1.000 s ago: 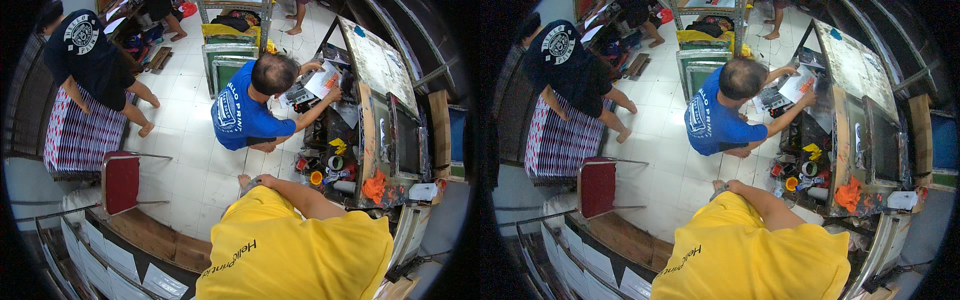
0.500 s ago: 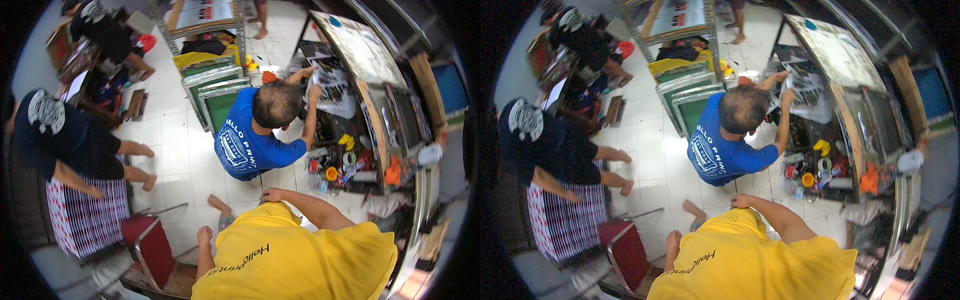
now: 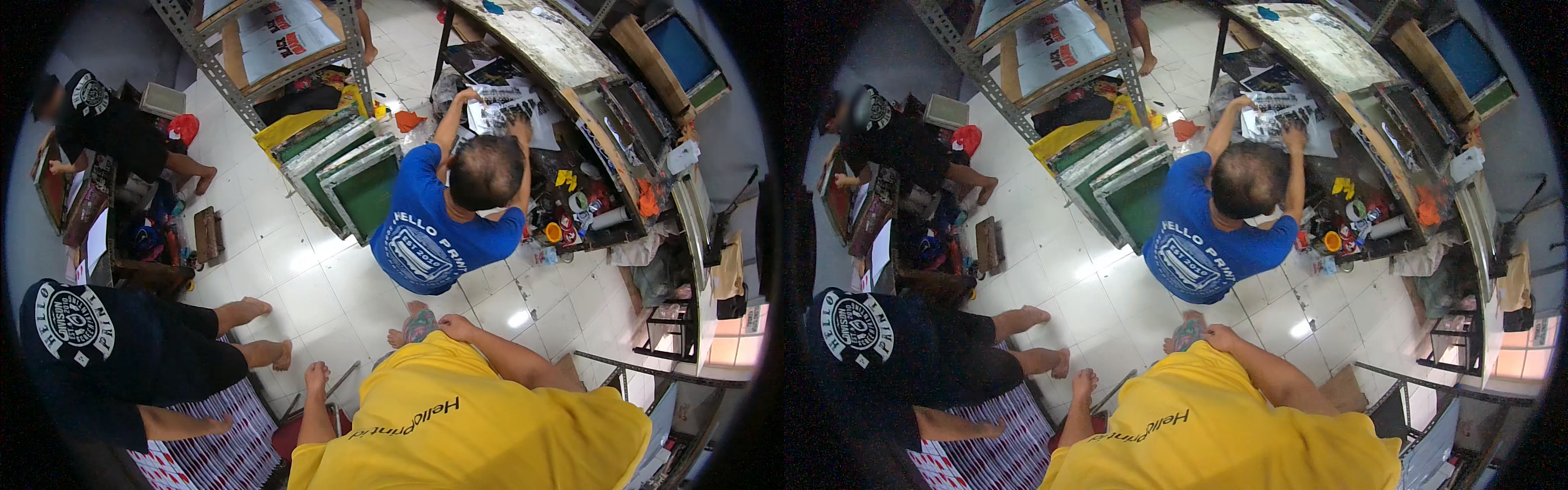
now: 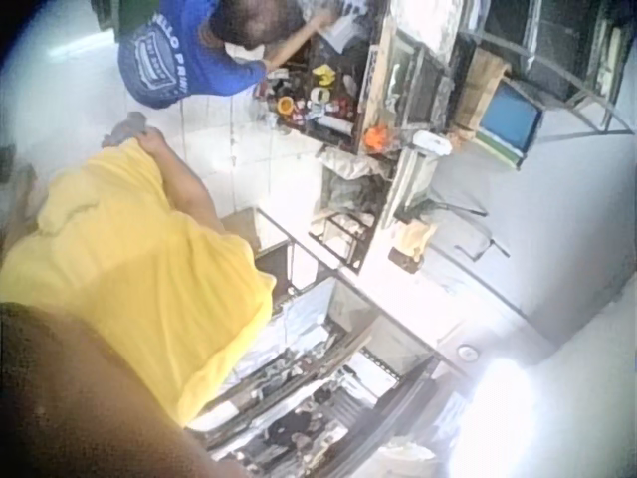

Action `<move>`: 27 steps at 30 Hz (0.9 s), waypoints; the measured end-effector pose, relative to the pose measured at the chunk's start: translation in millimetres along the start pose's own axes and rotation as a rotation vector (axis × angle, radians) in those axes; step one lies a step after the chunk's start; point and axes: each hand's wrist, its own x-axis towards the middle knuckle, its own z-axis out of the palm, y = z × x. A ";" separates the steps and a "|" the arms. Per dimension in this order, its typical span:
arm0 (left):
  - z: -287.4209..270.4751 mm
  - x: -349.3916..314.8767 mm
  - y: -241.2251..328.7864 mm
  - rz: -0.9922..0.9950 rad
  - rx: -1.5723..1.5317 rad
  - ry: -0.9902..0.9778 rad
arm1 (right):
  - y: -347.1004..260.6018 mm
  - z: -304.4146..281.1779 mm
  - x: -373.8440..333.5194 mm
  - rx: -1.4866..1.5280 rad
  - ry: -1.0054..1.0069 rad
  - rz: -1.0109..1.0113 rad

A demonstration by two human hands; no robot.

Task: The person sits on the floor and wipes white plastic sheets with a blue cloth. They handle multiple sheets one at a time, rubbing the surface repeatedly with the cloth.

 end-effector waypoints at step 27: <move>-26.9 222.2 251.3 0.116 0.463 -0.243 | -196.3 -4.0 125.1 0.226 0.038 -0.054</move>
